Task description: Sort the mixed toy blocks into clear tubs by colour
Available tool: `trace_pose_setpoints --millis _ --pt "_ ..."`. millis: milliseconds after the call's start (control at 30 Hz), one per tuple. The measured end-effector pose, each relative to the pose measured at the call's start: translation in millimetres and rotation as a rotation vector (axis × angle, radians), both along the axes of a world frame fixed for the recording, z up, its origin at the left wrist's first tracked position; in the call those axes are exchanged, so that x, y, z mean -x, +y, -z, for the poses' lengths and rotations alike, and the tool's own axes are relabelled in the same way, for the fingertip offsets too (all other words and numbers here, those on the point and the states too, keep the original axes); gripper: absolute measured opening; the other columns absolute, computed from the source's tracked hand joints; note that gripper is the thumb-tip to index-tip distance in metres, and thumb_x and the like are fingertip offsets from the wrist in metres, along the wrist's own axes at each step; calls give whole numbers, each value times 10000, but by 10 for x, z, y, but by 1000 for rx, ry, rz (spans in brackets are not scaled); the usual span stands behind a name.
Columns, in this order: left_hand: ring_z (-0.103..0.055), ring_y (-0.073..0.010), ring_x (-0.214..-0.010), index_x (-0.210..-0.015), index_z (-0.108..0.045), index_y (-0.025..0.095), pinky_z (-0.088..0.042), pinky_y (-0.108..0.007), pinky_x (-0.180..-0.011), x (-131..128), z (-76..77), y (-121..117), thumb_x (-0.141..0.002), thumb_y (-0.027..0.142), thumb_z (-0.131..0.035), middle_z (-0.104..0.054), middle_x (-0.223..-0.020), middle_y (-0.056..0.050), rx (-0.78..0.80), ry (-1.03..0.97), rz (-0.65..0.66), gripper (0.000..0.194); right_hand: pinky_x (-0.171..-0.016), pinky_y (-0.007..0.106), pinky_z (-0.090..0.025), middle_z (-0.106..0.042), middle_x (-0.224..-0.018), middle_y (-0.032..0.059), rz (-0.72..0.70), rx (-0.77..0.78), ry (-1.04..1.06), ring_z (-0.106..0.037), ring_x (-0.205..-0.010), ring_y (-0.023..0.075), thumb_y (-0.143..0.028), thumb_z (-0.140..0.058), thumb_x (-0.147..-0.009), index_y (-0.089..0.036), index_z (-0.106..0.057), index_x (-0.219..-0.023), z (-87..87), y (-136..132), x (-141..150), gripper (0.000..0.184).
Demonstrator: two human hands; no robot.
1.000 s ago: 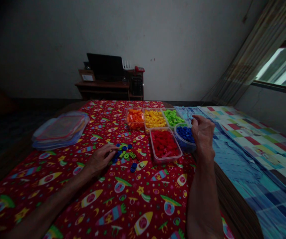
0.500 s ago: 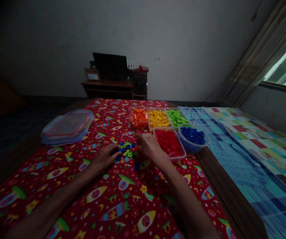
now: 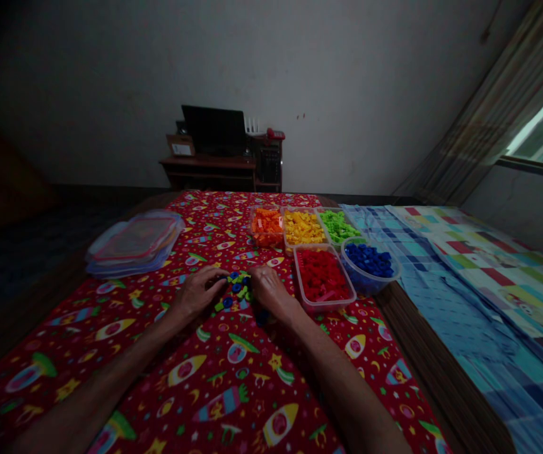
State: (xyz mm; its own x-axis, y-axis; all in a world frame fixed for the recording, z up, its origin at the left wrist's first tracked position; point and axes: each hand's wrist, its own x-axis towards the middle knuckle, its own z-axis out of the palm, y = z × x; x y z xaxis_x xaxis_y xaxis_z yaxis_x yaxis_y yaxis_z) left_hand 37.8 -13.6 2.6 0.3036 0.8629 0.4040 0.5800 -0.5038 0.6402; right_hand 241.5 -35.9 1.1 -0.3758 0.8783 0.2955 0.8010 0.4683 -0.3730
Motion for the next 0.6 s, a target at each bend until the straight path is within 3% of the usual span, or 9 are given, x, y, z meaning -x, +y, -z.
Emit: trace_pose_setpoints --millis 167,367,600 --pt "-613 -203 -841 -823 -680 201 -490 -334 -814 10 -23 253 -768 299 -524 -682 -892 -61 -20 41 46 193 -814 304 -386 -612 -997 123 -63 -65 42 -523 -926 204 -107 -438 -873 -136 -558 -1097 30 -11 27 256" --pt "-618 -218 -919 -940 -702 231 -475 -337 -867 -67 120 413 -753 248 -533 -699 -964 -62 48 152 205 253 -787 289 -389 -617 -933 119 -55 14 10 -547 -888 197 -175 -515 -887 -112 -583 -1042 39 1 36 181" --pt "-638 -223 -868 -872 -723 233 -488 -333 -822 -43 150 437 -718 265 -582 -710 -889 -51 78 127 138 211 -656 250 -336 -604 -788 55 -3 58 118 -511 -730 148 -206 -502 -892 -139 -591 -884 -173 -12 26 111"
